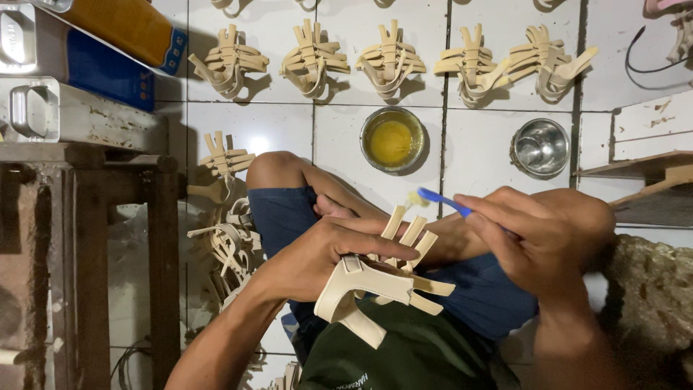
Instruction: The person sits on the tiled floor and uses a toothbrush to spread a yellow liquid from a bowl over woven bamboo handicraft pieces, working the bristles into the weave, then places each coated piece on the floor with a row of finished pieces.
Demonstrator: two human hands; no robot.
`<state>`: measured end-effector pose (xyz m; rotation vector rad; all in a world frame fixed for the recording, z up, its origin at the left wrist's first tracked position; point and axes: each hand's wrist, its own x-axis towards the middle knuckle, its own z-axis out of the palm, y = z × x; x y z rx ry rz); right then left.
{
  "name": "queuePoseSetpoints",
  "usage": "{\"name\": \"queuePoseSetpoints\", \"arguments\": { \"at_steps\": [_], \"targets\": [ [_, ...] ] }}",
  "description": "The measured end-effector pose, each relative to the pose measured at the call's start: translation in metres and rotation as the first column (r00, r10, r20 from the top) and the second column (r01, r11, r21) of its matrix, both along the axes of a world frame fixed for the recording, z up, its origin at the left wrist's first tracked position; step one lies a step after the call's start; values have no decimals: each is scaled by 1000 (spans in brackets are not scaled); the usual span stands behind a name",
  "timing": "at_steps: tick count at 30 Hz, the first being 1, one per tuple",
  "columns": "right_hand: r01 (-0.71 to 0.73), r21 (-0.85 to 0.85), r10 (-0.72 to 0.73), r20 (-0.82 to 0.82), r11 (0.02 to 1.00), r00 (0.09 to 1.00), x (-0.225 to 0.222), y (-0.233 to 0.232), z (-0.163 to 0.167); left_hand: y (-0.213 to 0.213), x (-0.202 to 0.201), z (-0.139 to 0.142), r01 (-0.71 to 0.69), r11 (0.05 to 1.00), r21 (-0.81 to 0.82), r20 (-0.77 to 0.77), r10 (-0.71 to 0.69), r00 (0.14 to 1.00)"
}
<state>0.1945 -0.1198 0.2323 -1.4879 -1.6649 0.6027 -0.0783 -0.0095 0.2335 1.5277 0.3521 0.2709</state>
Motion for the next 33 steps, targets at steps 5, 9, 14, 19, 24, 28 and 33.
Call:
{"name": "queuePoseSetpoints", "arguments": {
  "at_steps": [5,9,14,19,24,28,33],
  "targets": [
    [-99,39,98,29,994,995,-7,11,6,0,-1,-2,46,997,-55,-41,-48,998],
    [176,47,-182,299,983,937,-7,11,12,1,-5,-1,0,1000,-6,16,0,1000],
    [-3,139,10,-52,990,999,-2,3,8,4,-7,2,-72,997,-9,-35,72,997],
    [7,-10,-7,-90,1000,996,-11,6,6,5,-5,4,-74,997,36,22,73,997],
    [2,85,-5,36,996,999,-9,0,12,5,-7,3,-85,996,6,16,85,996],
    [105,-161,-121,-94,981,988,-10,0,-6,4,-8,2,-89,994,-58,12,90,996],
    [148,72,-150,28,986,988,-2,-9,-9,5,-9,6,-232,958,165,3,235,972]
  ]
}}
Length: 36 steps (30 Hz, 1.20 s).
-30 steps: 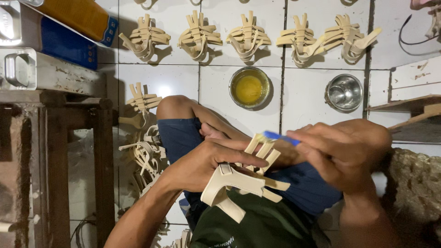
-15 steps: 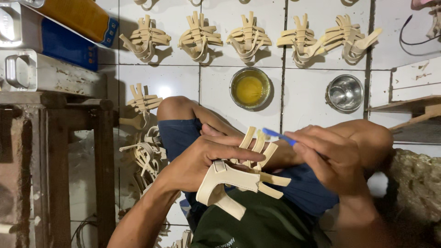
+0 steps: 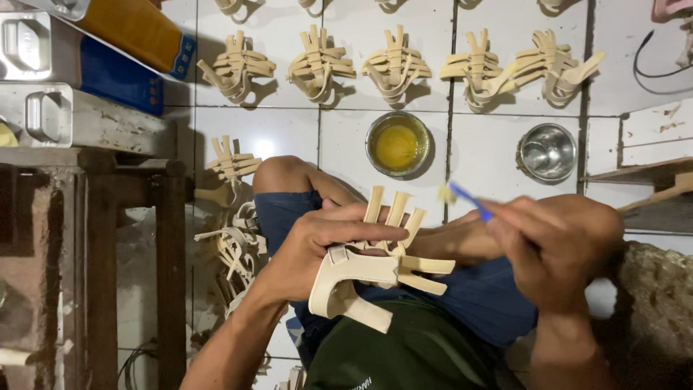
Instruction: The person sits on the tiled floor and uses a toothbrush to spread a yellow liquid from a bowl over woven bamboo handicraft pieces, working the bristles into the weave, then places each coated piece on the floor with a row of finished pieces.
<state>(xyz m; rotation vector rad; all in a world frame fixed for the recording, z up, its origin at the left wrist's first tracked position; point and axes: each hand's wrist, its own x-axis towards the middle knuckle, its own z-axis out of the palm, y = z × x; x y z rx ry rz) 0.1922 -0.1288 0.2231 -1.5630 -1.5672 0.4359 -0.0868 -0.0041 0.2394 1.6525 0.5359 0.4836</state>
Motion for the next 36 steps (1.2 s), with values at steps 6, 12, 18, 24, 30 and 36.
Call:
{"name": "queuePoseSetpoints", "arguments": {
  "at_steps": [6,12,18,24,30,36],
  "targets": [
    [-81,11,82,-107,997,991,-10,-3,3,-4,5,-3,-4,997,-82,171,18,985],
    [-81,92,95,-168,992,981,-12,0,-1,-7,7,-11,-38,980,-198,193,77,978],
    [146,-191,-197,-287,971,938,-14,1,-11,-12,8,-21,-63,978,-198,238,110,965],
    [14,-84,-80,-857,996,509,-35,2,-32,-32,23,-31,-179,971,-160,261,217,941],
    [58,-60,-80,-895,997,439,-23,8,-38,-36,21,-58,173,374,-911,378,589,715],
    [-93,-216,-53,-585,972,810,-33,12,-33,-43,17,-90,134,571,-810,244,120,962]
  ]
}}
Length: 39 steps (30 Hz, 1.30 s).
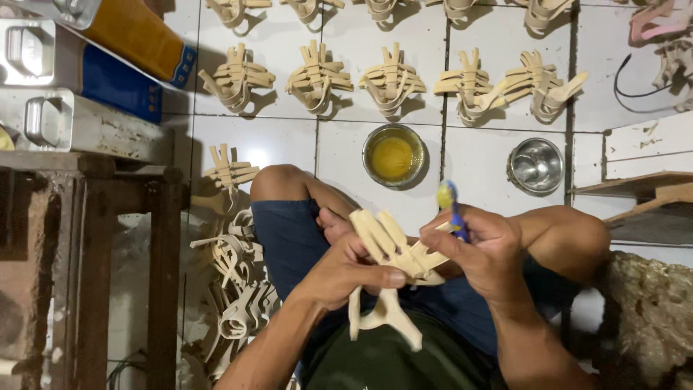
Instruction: The person sits on the tiled floor and uses a toothbrush to spread a yellow liquid from a bowl over woven bamboo handicraft pieces, working the bristles into the weave, then places each coated piece on the floor with a row of finished pieces.
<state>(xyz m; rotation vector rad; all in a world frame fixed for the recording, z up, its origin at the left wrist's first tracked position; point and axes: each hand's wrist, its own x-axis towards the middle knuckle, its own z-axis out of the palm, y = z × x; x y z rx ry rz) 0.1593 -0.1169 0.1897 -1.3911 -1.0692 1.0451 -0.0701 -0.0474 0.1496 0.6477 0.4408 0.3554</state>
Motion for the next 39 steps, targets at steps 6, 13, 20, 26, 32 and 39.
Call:
{"name": "queuePoseSetpoints", "arguments": {
  "at_steps": [6,13,20,26,32,39],
  "targets": [
    [-58,54,52,95,997,994,11,8,26,1,0,19,-241,969,57,-99,246,964],
    [-139,72,101,386,988,917,16,10,35,12,1,42,-249,968,15,-55,250,967],
    [-73,61,40,432,996,901,19,8,33,13,0,43,-218,976,19,-58,218,974],
    [56,127,-102,391,990,915,22,6,24,12,0,43,-305,951,-46,-16,304,952],
    [-62,143,1,391,988,920,18,-4,30,5,6,40,-290,944,-158,-22,290,957],
    [-36,104,-22,511,994,860,11,4,46,5,4,40,-277,950,-146,-25,276,961]
  ]
}}
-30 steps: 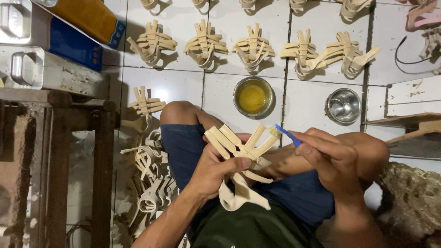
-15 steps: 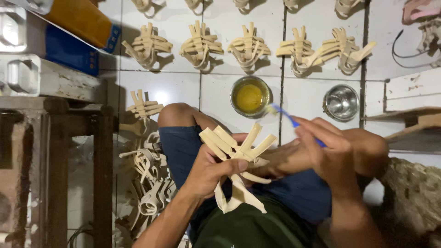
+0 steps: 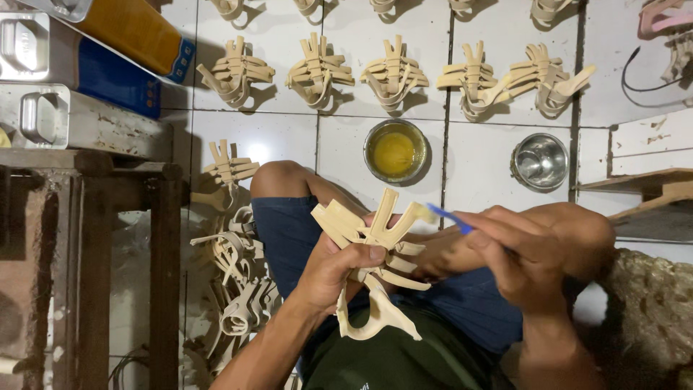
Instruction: The person sits on the tiled floor and uses a toothbrush to spread a yellow liquid from a bowl over woven bamboo handicraft pieces, working the bristles into the weave, then places each coated piece on the floor with a row of finished pieces.
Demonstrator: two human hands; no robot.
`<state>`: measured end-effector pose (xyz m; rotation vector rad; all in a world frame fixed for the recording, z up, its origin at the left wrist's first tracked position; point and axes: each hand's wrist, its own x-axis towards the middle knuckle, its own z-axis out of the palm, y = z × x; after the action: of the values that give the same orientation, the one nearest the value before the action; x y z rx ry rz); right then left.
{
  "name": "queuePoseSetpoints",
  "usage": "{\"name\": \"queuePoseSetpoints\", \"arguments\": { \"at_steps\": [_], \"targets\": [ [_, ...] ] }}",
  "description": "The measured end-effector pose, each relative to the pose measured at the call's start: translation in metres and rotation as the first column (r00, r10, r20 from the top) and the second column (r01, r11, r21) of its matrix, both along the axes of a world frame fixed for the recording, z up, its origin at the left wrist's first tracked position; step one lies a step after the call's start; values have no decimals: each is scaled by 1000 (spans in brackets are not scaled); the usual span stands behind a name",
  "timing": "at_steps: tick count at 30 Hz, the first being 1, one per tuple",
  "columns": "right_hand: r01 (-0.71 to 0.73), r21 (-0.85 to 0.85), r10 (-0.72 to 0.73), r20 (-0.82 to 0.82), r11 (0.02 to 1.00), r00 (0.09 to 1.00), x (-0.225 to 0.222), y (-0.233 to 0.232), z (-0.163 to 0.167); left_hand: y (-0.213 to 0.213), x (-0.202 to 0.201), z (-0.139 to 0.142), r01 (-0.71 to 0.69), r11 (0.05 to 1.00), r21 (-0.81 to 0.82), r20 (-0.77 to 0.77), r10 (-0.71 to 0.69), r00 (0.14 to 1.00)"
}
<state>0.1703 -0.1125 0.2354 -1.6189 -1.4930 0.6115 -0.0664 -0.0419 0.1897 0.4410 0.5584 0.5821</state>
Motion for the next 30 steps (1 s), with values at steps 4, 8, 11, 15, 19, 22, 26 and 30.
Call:
{"name": "queuePoseSetpoints", "arguments": {
  "at_steps": [4,8,11,15,19,22,26,30],
  "targets": [
    [33,-85,-28,59,996,998,5,20,-26,-2,-5,-4,-12,998,-61,-47,9,999],
    [27,-104,-3,228,994,974,11,65,-85,3,-13,-16,-253,961,-111,93,264,960],
    [54,-187,23,387,981,922,1,100,-118,6,-12,-23,-314,935,-168,185,342,921],
    [87,-398,155,537,913,829,-6,126,-131,3,-14,-21,-345,935,-83,55,350,935],
    [16,-190,86,516,982,852,18,101,-145,11,-18,-18,-432,897,-92,123,441,889],
    [124,-336,149,679,934,719,54,72,-145,18,-13,-18,-437,886,-153,109,455,884],
    [281,-58,-267,179,958,947,83,24,-112,19,-1,-15,-435,890,-133,57,445,893],
    [389,-81,-372,169,918,913,44,-12,-82,14,22,-9,-418,906,-72,48,422,906]
  ]
}}
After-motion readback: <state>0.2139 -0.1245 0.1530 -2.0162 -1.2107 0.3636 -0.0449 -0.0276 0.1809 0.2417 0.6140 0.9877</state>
